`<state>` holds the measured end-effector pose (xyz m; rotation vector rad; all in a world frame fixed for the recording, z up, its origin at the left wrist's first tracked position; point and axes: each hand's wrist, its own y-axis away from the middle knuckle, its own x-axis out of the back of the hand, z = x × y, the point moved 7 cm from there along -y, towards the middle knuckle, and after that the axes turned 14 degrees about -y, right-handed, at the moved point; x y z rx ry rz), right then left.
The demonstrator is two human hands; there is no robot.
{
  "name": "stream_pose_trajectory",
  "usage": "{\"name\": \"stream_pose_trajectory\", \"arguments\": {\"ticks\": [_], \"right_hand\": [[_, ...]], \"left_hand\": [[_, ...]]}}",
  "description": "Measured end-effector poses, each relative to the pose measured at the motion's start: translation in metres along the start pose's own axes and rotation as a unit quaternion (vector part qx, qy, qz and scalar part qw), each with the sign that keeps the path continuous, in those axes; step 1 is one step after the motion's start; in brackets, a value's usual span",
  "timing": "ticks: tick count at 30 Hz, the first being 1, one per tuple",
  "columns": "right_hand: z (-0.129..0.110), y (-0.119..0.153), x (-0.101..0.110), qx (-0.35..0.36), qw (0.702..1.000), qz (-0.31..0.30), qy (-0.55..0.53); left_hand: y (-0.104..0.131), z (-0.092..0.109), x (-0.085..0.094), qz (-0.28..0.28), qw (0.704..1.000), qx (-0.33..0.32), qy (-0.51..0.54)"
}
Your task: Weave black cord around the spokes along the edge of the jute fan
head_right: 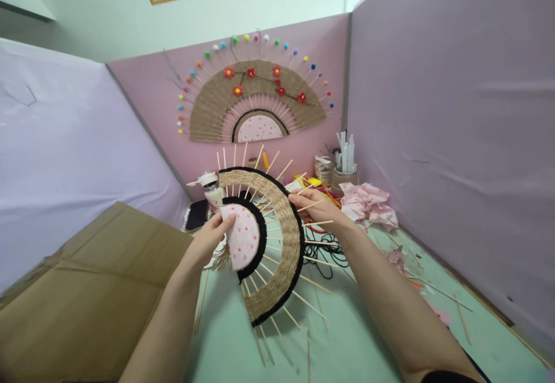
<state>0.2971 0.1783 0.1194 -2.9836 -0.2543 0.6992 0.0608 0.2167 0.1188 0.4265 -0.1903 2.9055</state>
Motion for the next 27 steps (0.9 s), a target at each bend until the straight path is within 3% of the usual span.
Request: {"name": "stream_pose_trajectory", "arguments": {"ticks": [6, 14, 22, 27], "right_hand": [[-0.004, 0.003, -0.002, 0.004, 1.0, 0.014, 0.009], [-0.004, 0.001, 0.003, 0.002, 0.999, 0.042, -0.029], [-0.007, 0.003, 0.001, 0.005, 0.999, 0.036, -0.024], [-0.007, -0.001, 0.002, 0.031, 0.999, 0.002, -0.007]], "left_hand": [[0.011, -0.004, -0.001, -0.053, 0.995, 0.073, -0.042], [0.017, -0.013, -0.013, -0.144, 0.979, 0.135, 0.046], [0.005, -0.004, -0.027, -0.026, 0.977, 0.061, 0.205], [0.002, -0.005, -0.022, -0.004, 0.973, 0.046, 0.226]]}}
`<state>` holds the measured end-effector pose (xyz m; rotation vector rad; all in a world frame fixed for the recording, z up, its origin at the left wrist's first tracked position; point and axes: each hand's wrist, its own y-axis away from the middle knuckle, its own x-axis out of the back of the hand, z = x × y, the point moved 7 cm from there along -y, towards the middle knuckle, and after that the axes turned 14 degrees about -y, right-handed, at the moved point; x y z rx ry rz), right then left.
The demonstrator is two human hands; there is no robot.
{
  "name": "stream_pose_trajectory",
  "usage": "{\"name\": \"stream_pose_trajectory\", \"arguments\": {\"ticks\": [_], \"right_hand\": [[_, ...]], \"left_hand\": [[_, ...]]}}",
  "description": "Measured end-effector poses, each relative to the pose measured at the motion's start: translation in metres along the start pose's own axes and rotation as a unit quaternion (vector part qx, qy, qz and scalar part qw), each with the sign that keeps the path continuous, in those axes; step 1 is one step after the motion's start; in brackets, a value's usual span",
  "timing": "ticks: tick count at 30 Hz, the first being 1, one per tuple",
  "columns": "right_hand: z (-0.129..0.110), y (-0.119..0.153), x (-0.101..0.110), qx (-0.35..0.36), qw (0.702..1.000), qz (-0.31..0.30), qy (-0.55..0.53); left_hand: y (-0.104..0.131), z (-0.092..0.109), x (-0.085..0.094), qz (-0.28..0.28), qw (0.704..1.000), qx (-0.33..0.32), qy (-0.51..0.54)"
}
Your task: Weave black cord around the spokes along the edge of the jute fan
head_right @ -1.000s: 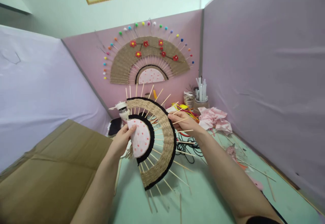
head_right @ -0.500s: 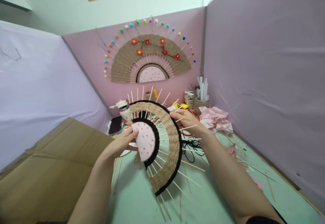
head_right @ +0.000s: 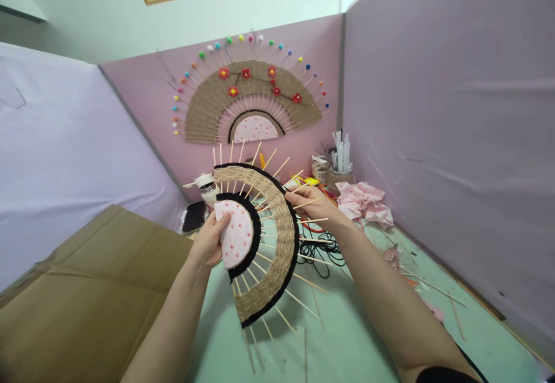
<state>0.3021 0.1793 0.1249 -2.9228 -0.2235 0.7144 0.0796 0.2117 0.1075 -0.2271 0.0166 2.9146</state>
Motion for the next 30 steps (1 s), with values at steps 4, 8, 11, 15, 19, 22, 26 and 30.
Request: {"name": "stream_pose_trajectory", "arguments": {"ticks": [4, 8, 11, 15, 19, 22, 26, 30], "right_hand": [[-0.002, -0.001, 0.001, 0.013, 1.0, -0.01, -0.006], [-0.005, -0.001, 0.007, 0.026, 1.0, 0.01, -0.005], [-0.01, -0.001, 0.01, 0.044, 0.999, 0.022, 0.009], [-0.016, 0.002, 0.012, 0.061, 0.997, 0.037, 0.027], [-0.024, 0.004, 0.018, 0.087, 0.995, 0.045, 0.02], [-0.029, 0.003, 0.025, 0.111, 0.992, 0.05, 0.013], [-0.036, 0.004, 0.033, 0.138, 0.988, 0.07, -0.015], [-0.039, 0.006, 0.032, 0.136, 0.988, 0.069, -0.037]], "left_hand": [[0.0, 0.004, 0.006, 0.003, 1.0, -0.002, -0.006], [0.0, 0.006, 0.007, 0.002, 1.0, 0.0, -0.006], [-0.001, 0.006, 0.009, 0.006, 1.0, -0.001, -0.003], [-0.001, 0.009, 0.011, 0.007, 1.0, -0.005, -0.005], [0.0, 0.013, 0.016, 0.021, 1.0, -0.01, -0.01], [-0.001, 0.015, 0.02, 0.026, 0.999, -0.01, -0.02], [-0.003, 0.016, 0.025, 0.041, 0.998, -0.012, -0.038], [-0.003, 0.016, 0.027, 0.045, 0.997, -0.018, -0.052]]}}
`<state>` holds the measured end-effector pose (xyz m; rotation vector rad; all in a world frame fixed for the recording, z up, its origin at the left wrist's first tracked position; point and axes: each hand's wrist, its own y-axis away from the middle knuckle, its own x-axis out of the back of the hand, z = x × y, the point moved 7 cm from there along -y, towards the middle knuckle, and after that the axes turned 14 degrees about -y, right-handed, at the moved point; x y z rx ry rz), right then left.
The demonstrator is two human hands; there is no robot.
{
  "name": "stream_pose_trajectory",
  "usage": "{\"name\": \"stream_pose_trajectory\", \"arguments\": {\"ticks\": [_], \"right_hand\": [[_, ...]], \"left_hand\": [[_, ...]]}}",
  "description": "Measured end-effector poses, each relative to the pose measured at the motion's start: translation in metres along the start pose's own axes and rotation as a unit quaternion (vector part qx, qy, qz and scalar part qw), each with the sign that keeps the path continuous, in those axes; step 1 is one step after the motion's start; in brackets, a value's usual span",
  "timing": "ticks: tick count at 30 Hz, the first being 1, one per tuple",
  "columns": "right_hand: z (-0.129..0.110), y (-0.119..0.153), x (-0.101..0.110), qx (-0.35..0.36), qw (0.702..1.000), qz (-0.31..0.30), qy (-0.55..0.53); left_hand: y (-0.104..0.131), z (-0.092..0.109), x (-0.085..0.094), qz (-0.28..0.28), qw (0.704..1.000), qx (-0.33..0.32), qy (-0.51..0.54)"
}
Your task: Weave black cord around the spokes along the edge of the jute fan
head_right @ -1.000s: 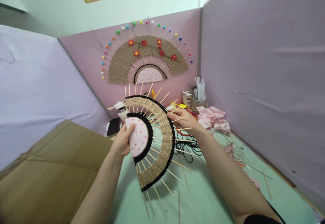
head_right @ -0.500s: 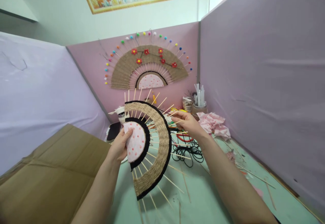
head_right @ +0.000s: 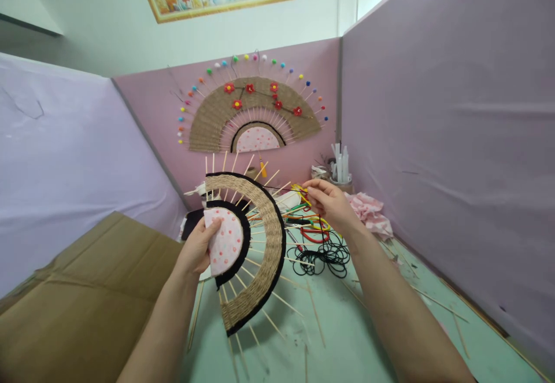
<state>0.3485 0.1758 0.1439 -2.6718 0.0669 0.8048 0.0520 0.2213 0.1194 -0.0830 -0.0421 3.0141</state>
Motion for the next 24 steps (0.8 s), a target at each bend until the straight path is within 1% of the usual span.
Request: {"name": "stream_pose_trajectory", "arguments": {"ticks": [4, 10, 16, 24], "right_hand": [[-0.002, 0.003, -0.007, -0.003, 1.0, -0.013, -0.006], [0.0, 0.004, -0.01, -0.019, 0.999, -0.016, 0.029], [0.015, 0.004, -0.012, -0.04, 0.995, -0.039, 0.077], [0.033, 0.008, -0.02, -0.102, 0.984, -0.084, 0.116]], "left_hand": [[0.0, 0.002, 0.0, 0.006, 1.0, -0.007, 0.003], [0.0, 0.004, 0.002, 0.012, 1.0, -0.011, 0.027], [0.001, 0.005, 0.004, 0.026, 0.998, -0.016, 0.052], [0.002, 0.007, 0.004, 0.034, 0.997, -0.02, 0.06]]}}
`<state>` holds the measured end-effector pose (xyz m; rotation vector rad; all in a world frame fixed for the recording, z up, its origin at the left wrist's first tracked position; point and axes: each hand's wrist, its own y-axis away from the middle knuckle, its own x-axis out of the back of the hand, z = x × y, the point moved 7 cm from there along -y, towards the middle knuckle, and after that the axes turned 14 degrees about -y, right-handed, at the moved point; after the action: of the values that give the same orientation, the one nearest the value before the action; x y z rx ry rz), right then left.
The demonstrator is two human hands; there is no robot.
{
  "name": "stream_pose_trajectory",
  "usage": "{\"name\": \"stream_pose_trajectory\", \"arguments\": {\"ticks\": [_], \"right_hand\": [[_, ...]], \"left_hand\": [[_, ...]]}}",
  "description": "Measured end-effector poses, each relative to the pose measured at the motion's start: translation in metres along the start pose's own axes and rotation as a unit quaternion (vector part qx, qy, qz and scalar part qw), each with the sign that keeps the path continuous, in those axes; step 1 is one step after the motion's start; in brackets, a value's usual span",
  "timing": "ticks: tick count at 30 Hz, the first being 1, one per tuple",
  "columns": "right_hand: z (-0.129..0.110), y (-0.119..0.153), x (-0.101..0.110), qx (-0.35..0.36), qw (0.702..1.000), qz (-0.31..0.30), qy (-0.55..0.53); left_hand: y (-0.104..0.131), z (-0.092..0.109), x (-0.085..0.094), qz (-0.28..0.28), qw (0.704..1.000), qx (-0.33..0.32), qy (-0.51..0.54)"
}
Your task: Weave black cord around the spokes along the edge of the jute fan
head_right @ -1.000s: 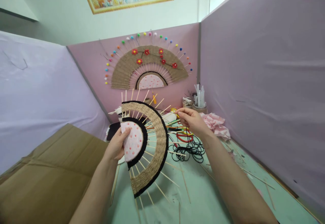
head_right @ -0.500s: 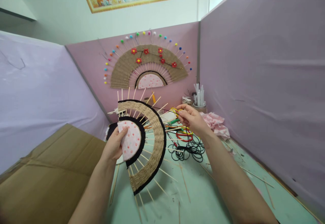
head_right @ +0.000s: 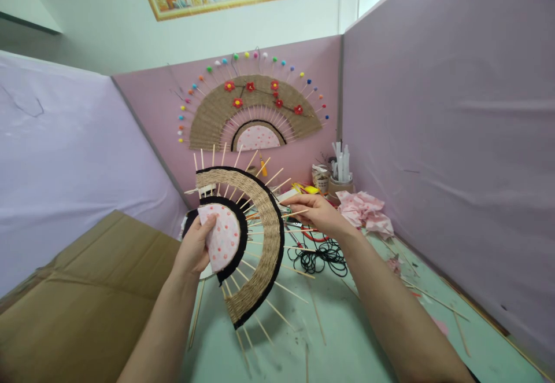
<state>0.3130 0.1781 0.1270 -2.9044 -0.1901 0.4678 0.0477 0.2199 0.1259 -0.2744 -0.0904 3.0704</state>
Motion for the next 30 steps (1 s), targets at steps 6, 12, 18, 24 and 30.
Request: {"name": "stream_pose_trajectory", "arguments": {"ticks": [6, 12, 18, 24, 30], "right_hand": [[0.002, 0.0, -0.003, -0.019, 0.999, -0.032, 0.005], [-0.003, 0.003, 0.005, -0.018, 0.999, -0.022, 0.027], [-0.015, 0.007, 0.016, 0.018, 0.995, 0.015, 0.099], [-0.034, 0.013, 0.018, 0.081, 0.975, 0.073, 0.192], [-0.037, 0.014, 0.015, 0.093, 0.978, 0.077, 0.168]], "left_hand": [[0.001, 0.002, -0.001, 0.001, 1.0, -0.002, -0.005], [-0.001, 0.004, 0.004, 0.012, 1.0, -0.008, -0.008], [-0.004, 0.007, 0.013, 0.025, 0.999, -0.023, -0.019], [-0.007, 0.011, 0.022, 0.056, 0.997, -0.05, -0.011], [-0.01, 0.01, 0.029, 0.084, 0.995, -0.043, 0.015]]}}
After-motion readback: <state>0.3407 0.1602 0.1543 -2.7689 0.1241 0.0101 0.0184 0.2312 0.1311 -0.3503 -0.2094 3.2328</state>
